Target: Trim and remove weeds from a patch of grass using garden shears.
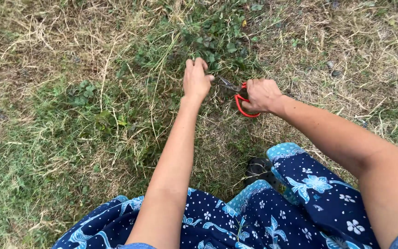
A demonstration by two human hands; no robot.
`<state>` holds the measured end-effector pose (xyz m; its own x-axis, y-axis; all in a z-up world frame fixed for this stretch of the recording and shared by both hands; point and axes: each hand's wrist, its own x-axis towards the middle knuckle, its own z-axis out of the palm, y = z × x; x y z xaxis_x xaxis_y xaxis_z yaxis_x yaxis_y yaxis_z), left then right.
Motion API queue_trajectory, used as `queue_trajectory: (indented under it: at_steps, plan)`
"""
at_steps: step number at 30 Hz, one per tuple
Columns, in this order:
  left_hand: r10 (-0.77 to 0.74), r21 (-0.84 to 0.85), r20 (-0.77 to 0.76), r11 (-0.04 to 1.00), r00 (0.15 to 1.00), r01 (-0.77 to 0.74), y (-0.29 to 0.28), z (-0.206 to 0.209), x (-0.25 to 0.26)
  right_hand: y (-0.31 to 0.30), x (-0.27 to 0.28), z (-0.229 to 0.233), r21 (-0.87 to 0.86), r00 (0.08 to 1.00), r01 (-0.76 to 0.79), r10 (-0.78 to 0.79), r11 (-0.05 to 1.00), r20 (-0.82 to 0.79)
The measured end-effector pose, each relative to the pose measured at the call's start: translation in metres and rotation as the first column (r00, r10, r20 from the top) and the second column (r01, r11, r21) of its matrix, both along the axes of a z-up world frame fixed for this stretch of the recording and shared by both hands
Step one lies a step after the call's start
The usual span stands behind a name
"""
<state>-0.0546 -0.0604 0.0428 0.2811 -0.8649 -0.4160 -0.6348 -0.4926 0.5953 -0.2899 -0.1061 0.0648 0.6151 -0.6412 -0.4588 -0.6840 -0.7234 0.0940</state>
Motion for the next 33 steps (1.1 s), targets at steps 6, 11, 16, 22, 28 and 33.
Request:
queue_trajectory:
  at_steps: [6,11,16,22,28,33]
  plan:
    - [-0.085,-0.298,0.206,0.943,0.975,0.145,-0.02,-0.016,-0.033,0.004,-0.02,0.014,-0.122,0.999,0.036,-0.038,0.992,-0.012]
    - [-0.081,-0.292,0.254,0.944,0.964,0.156,-0.036,-0.075,-0.042,0.002,-0.027,0.01,-0.103,0.998,0.055,-0.056,0.993,-0.015]
    - [-0.105,-0.301,0.505,0.909,0.857,0.289,-0.047,-0.094,-0.039,-0.01,-0.021,-0.005,-0.071,0.993,0.115,-0.116,0.991,-0.001]
    - [-0.091,-0.341,0.363,0.913,0.927,0.223,-0.047,-0.06,-0.033,-0.027,0.004,-0.002,-0.218,0.992,0.067,-0.041,0.974,0.12]
    - [-0.075,-0.331,0.343,0.923,0.936,0.195,-0.038,-0.051,-0.034,-0.034,0.028,-0.01,-0.081,0.986,0.053,-0.04,0.995,0.16]
    - [0.037,-0.311,0.184,0.95,0.982,0.022,-0.03,-0.025,-0.02,-0.028,0.025,-0.01,0.061,0.987,0.132,-0.137,0.989,0.085]
